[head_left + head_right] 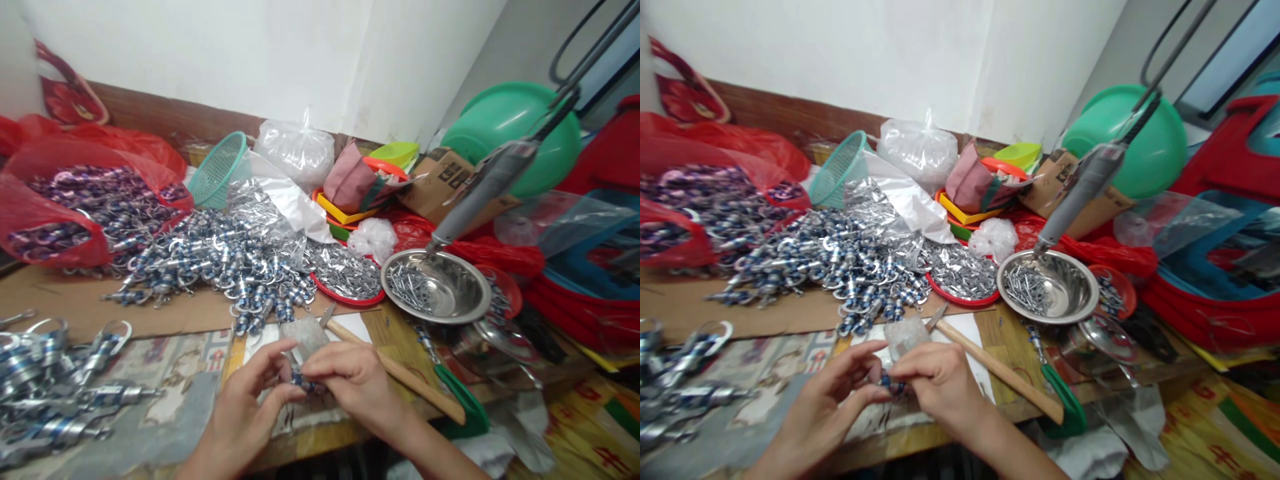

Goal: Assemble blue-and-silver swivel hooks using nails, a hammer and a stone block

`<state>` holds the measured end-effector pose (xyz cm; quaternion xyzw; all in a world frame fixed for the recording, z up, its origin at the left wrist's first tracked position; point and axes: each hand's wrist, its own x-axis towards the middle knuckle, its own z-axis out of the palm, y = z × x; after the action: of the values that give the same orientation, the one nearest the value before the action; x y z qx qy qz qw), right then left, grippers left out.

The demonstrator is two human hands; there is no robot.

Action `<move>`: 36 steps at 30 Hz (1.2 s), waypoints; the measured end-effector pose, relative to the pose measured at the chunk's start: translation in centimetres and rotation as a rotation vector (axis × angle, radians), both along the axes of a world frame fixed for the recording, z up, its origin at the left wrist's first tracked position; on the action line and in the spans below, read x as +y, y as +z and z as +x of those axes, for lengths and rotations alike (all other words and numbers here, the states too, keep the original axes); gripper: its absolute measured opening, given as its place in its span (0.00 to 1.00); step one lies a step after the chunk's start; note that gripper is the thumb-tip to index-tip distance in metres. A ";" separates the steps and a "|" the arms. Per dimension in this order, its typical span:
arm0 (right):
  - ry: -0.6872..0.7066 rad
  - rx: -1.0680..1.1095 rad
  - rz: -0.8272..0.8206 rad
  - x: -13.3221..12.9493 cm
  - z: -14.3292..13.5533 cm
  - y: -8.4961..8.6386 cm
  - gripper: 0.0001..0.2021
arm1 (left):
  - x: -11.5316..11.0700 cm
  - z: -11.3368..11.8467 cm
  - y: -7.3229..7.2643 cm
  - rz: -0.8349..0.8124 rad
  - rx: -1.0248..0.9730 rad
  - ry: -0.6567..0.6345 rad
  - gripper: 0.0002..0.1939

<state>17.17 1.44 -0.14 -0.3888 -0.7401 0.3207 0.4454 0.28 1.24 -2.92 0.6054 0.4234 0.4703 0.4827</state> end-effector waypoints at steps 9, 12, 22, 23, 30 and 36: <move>0.069 0.059 -0.020 -0.1 0.2 0.0 0.17 | 0.0 -0.1 1.3 0.074 0.174 0.014 0.09; 0.076 0.009 -0.011 -0.6 0.1 0.5 0.15 | -0.1 -0.4 1.4 0.083 0.150 -0.014 0.08; 0.040 -0.241 0.594 -1.2 -0.1 -0.8 0.12 | -0.2 -1.3 2.2 -0.013 0.137 0.062 0.05; 0.048 -0.245 0.603 -1.1 -0.1 -0.8 0.12 | -0.2 -1.3 2.3 0.027 0.179 0.053 0.05; 0.063 -0.226 0.640 -1.3 -0.1 0.2 0.12 | -0.5 -1.6 2.2 0.227 0.315 0.057 0.06; 0.064 -0.235 0.582 -1.6 0.0 -0.1 0.10 | -0.5 -1.8 2.4 0.250 0.319 0.027 0.07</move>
<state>17.15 -0.17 -0.26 -0.2559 -0.8591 0.0620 0.4389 -1.48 0.73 -0.50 0.7217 0.4408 0.4238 0.3242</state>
